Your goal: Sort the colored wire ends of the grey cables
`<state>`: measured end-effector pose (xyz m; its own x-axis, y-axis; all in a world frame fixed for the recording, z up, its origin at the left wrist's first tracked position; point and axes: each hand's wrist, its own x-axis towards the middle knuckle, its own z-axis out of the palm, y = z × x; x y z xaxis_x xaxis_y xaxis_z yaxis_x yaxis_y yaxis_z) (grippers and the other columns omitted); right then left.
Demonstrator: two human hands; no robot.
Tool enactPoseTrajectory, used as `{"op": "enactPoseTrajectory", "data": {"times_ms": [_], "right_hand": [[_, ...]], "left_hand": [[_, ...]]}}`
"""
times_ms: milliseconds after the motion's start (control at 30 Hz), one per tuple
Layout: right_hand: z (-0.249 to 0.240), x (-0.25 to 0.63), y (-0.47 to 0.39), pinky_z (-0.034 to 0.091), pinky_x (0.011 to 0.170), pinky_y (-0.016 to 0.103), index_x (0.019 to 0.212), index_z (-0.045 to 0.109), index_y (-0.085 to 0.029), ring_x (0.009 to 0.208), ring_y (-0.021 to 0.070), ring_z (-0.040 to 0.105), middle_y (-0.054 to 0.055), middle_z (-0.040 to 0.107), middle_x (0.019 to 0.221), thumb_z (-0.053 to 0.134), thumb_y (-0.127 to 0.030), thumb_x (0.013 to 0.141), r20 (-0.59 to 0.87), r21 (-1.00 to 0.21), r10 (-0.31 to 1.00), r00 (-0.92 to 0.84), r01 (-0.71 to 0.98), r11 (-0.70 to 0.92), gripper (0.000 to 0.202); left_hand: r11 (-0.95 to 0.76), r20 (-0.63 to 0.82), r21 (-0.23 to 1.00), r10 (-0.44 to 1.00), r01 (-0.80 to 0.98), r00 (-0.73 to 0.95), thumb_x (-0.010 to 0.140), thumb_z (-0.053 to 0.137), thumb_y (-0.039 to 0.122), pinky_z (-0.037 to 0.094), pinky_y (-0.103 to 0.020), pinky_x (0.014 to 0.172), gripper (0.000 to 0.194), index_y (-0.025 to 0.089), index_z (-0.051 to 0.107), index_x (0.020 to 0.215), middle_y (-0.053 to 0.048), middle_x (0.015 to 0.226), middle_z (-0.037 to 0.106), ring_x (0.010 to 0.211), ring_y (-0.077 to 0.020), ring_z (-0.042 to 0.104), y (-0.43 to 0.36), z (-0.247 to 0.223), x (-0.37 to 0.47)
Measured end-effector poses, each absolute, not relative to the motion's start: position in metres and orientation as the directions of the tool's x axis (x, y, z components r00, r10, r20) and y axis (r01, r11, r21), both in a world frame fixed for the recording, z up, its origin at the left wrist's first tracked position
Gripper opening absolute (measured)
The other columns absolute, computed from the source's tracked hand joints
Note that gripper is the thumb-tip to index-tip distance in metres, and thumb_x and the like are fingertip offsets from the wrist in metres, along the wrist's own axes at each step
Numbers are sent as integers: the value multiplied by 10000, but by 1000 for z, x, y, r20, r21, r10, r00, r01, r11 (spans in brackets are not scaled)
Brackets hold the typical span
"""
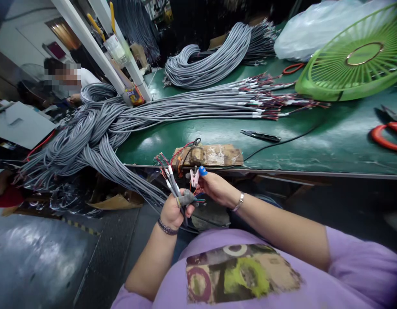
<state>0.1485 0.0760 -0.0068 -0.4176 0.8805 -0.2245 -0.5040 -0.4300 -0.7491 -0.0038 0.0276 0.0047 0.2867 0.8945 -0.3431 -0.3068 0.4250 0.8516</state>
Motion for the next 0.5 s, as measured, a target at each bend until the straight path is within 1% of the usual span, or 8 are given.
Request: {"op": "enactPoseTrajectory", "data": {"times_ms": [67, 133, 200, 267, 367, 500], "right_hand": [[-5, 145, 75, 476, 550, 232, 811, 683, -135, 581, 109, 543, 31, 627, 667, 628, -576, 782, -269, -642, 828, -492, -549, -535, 446], [-3, 143, 75, 482, 548, 226, 817, 694, -136, 591, 108, 559, 36, 643, 684, 626, -514, 817, -297, -568, 818, -493, -597, -567, 384], [-1, 141, 76, 477, 536, 212, 792, 696, -141, 571, 99, 555, 29, 646, 668, 636, -457, 831, -324, -523, 820, -472, -633, -571, 325], [-1, 140, 77, 477, 536, 202, 765, 693, -145, 561, 93, 553, 21, 645, 656, 652, -417, 830, -346, -501, 826, -445, -656, -564, 283], [-2, 138, 78, 476, 541, 197, 752, 687, -151, 565, 92, 555, 12, 636, 642, 677, -396, 815, -353, -505, 839, -414, -671, -543, 254], [-5, 140, 76, 470, 540, 215, 778, 679, -160, 579, 107, 549, 18, 632, 660, 633, -470, 828, -322, -531, 839, -439, -650, -544, 318]], "left_hand": [[437, -356, 845, 889, -308, 287, 586, 792, 408, 252, -168, 306, 349, 142, 566, 601, 36, 346, 494, 278, -56, 381, 29, 4, -3], [453, -374, 840, 883, -301, 285, 577, 793, 410, 246, -168, 304, 353, 143, 565, 607, 36, 348, 495, 277, -57, 381, 29, 4, -1], [465, -386, 837, 876, -289, 290, 573, 789, 410, 235, -168, 303, 352, 144, 562, 610, 35, 352, 496, 278, -57, 379, 28, 5, 0], [473, -395, 836, 870, -277, 293, 575, 784, 405, 231, -169, 305, 345, 146, 559, 611, 35, 357, 500, 281, -59, 382, 28, 4, 1], [480, -410, 839, 867, -257, 282, 581, 779, 402, 246, -170, 309, 336, 146, 563, 607, 36, 351, 494, 281, -60, 386, 29, 2, 2], [479, -412, 838, 869, -261, 273, 578, 778, 395, 247, -168, 306, 328, 146, 566, 598, 34, 348, 495, 277, -58, 379, 29, 1, 3]]}}
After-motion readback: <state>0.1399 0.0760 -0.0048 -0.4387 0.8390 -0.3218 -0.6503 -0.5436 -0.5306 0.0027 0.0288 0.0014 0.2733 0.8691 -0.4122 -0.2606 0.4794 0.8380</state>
